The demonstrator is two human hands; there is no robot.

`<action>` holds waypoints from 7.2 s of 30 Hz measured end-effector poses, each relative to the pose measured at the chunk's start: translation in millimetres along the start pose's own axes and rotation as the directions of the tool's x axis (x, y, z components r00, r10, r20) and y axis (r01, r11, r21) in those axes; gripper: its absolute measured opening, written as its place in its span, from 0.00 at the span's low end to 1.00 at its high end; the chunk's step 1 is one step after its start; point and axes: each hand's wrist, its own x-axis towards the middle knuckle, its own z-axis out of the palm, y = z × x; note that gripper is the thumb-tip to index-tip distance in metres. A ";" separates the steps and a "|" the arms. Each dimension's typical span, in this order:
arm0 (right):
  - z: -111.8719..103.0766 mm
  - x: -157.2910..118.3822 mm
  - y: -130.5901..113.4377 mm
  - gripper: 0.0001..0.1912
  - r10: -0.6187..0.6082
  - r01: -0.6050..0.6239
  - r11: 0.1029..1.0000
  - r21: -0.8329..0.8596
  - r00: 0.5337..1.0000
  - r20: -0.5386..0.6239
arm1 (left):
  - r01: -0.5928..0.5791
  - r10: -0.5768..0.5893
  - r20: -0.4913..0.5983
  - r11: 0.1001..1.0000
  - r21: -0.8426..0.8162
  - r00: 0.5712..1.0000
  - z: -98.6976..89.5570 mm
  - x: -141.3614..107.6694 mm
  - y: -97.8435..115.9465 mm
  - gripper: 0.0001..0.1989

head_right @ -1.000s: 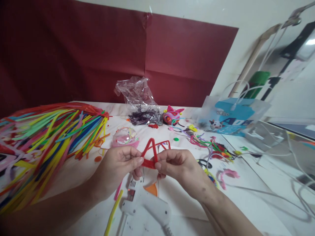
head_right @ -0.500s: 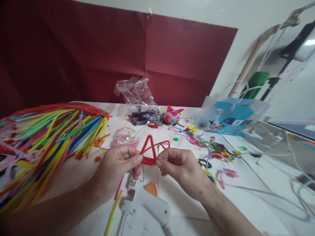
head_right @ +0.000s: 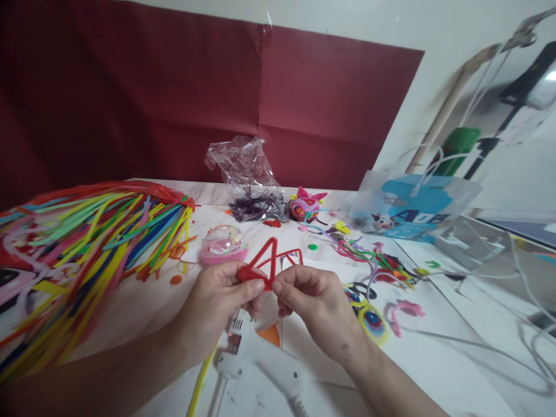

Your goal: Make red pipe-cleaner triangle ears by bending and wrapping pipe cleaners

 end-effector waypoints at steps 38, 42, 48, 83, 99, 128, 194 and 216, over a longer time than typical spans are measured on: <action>9.2 -3.0 -1.7 0.12 0.028 -0.029 0.999 0.043 0.999 0.026 | 0.098 -0.098 0.000 0.995 -0.014 0.995 -4.0 1.2 3.4 0.07; 11.4 -2.7 -4.5 0.14 0.044 -0.044 0.999 0.007 0.999 0.024 | 0.080 -0.080 -0.014 0.997 0.001 0.997 -2.7 -0.2 3.3 0.06; 11.9 -3.6 -5.6 0.16 0.037 -0.036 0.997 -0.064 0.999 0.029 | 0.074 -0.074 -0.017 0.997 0.007 0.997 -3.4 -0.7 2.6 0.06; 3.0 -4.3 -6.4 0.11 -0.024 0.047 0.959 -0.279 0.996 0.085 | 0.192 -0.196 0.002 0.965 0.180 0.981 0.8 -1.8 13.3 0.04; 2.3 5.7 6.3 0.09 0.120 -0.188 0.915 0.356 0.971 0.206 | 0.240 -0.226 0.104 0.959 -0.151 0.968 -7.5 2.5 0.5 0.03; 4.9 5.6 10.9 0.13 0.141 -0.372 0.780 0.503 0.888 0.438 | 0.195 -0.204 0.281 0.979 0.059 0.938 -8.7 -1.7 9.0 0.06; -6.2 5.9 14.7 0.11 0.217 -0.412 0.862 0.295 0.826 0.520 | 0.255 -0.311 0.105 0.898 0.359 0.945 -4.5 -5.3 11.5 0.06; -5.0 7.6 6.0 0.17 0.226 -0.289 0.948 0.134 0.906 0.358 | 0.263 -0.282 0.055 0.938 0.227 0.958 -4.5 1.4 10.9 0.06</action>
